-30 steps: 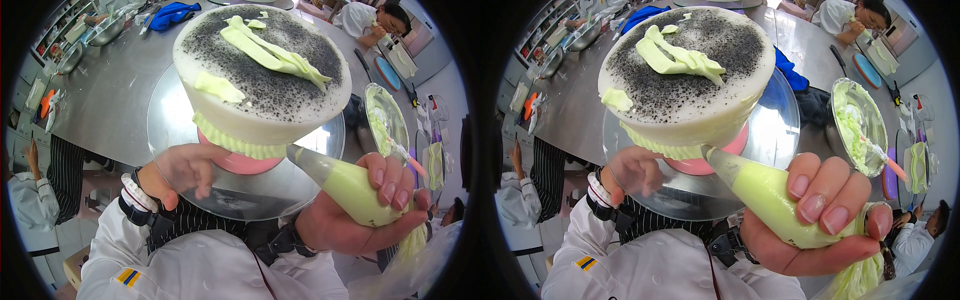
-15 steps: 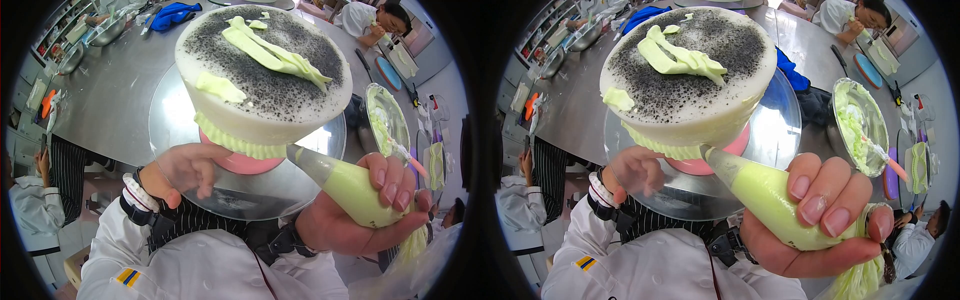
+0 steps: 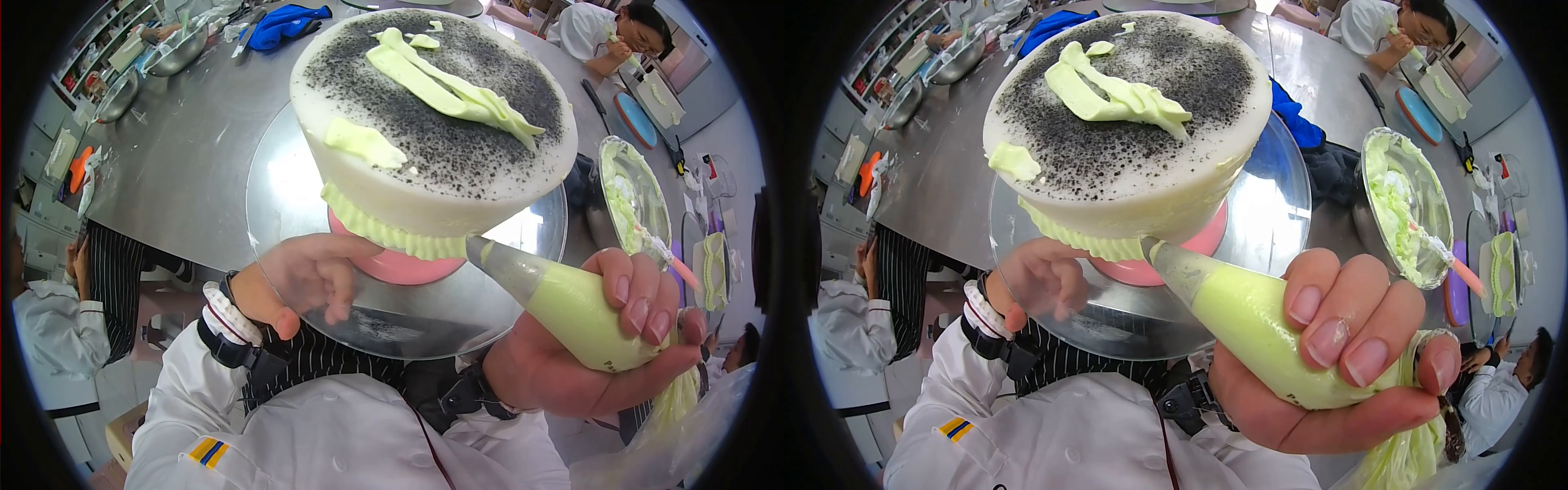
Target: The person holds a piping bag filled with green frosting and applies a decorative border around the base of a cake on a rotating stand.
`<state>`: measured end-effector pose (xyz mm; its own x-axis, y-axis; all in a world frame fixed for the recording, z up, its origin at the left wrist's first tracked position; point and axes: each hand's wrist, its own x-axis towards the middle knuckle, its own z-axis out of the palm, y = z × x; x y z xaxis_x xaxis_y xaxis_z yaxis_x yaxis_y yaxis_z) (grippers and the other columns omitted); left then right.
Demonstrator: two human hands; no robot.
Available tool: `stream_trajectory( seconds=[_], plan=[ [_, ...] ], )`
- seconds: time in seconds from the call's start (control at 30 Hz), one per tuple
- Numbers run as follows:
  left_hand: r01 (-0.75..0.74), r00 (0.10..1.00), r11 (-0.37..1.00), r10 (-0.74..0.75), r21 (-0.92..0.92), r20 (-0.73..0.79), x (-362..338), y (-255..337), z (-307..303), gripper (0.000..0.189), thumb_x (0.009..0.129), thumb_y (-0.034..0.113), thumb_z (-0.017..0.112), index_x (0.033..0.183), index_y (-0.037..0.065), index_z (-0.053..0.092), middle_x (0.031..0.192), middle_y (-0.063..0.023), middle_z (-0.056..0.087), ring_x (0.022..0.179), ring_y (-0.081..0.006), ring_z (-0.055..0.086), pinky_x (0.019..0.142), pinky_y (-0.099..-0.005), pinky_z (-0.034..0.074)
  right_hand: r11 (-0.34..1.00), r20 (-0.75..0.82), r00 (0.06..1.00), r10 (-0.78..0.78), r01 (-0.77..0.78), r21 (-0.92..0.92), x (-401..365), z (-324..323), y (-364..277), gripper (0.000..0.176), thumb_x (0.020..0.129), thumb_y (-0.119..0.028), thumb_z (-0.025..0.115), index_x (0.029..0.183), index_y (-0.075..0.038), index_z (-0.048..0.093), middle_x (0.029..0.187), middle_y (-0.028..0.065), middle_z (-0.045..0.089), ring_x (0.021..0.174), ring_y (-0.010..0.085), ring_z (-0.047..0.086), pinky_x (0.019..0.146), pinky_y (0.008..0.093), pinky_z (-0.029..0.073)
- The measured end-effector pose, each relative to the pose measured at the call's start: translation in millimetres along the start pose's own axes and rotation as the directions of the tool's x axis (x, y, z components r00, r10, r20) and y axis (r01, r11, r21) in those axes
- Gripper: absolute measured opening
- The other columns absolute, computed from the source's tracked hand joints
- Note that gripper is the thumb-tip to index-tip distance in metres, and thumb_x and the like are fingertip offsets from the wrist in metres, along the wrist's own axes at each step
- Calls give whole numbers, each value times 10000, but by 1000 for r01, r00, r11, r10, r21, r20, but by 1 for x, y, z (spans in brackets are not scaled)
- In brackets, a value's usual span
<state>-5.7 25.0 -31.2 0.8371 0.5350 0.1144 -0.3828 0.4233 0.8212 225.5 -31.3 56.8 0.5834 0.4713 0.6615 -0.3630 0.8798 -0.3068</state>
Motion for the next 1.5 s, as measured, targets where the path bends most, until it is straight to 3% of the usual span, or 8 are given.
stream_trajectory(
  seconds=[1.5],
  plan=[
    [-38, 999, 997, 39, 64, -7, 0, 0, 1, 1052, 541, 395, 843, 1321, -69, 312, 800, -44, 571, 726, -126, 534, 692, -242, 398, 1000, 18, 1000, 17, -17, -26, -1, -3, -1, 167, 924, -278, 475, 938, -114, 496, 725, -22, 464, 683, 85, 458, 674, 258, 407]
  ],
)
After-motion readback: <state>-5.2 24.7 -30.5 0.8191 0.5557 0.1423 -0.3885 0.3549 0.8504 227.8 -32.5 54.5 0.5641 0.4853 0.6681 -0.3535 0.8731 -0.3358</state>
